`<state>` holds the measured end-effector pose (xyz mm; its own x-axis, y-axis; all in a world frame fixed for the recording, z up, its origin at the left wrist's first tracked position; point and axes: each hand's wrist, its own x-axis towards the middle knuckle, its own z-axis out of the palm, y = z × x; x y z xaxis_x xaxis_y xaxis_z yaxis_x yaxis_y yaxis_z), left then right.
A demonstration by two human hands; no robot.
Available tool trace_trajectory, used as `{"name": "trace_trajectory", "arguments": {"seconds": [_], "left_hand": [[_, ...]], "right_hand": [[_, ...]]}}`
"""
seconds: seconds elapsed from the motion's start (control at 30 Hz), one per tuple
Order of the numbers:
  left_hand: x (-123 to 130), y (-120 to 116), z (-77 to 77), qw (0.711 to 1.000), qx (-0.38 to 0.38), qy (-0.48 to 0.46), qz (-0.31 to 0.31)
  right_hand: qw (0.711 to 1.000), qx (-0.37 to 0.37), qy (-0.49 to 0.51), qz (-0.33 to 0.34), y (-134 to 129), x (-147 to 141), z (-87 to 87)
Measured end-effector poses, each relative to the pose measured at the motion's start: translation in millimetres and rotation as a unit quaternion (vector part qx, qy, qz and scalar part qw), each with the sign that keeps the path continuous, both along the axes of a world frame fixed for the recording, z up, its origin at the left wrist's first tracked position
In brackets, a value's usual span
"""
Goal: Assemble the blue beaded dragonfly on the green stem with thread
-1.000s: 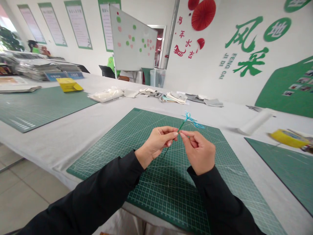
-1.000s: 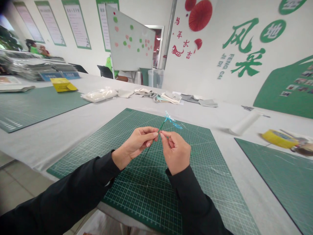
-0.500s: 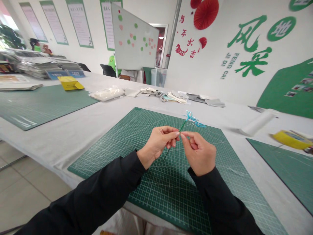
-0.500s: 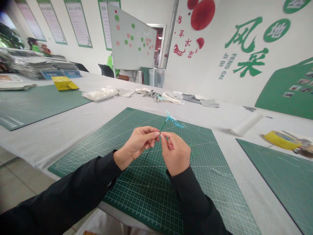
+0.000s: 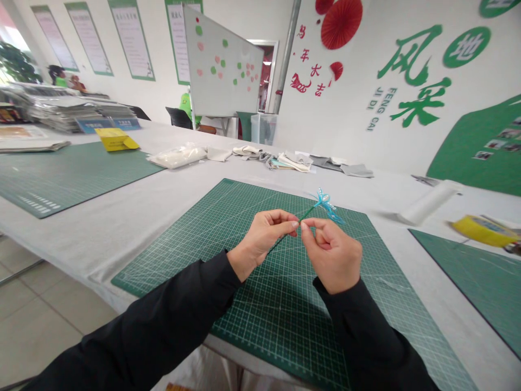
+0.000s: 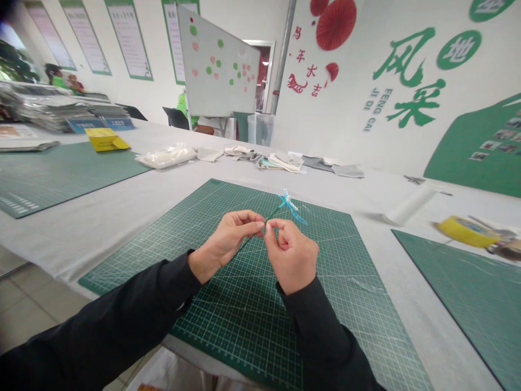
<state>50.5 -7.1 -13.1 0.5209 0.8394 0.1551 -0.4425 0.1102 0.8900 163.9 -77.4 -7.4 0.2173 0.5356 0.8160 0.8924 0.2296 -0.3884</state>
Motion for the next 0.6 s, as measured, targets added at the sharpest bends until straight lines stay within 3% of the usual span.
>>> {"name": "trace_trajectory", "arguments": {"seconds": [0.27, 0.6], "left_hand": [[0.1, -7.0, 2.9, 0.996, -0.055, -0.016, -0.068], [0.4, -8.1, 3.9, 0.997, -0.046, -0.026, -0.055]], "right_hand": [[1.000, 0.010, 0.017, 0.002, 0.5, 0.0, -0.4], [1.000, 0.020, 0.017, 0.000, 2.5, -0.6, -1.5]]}}
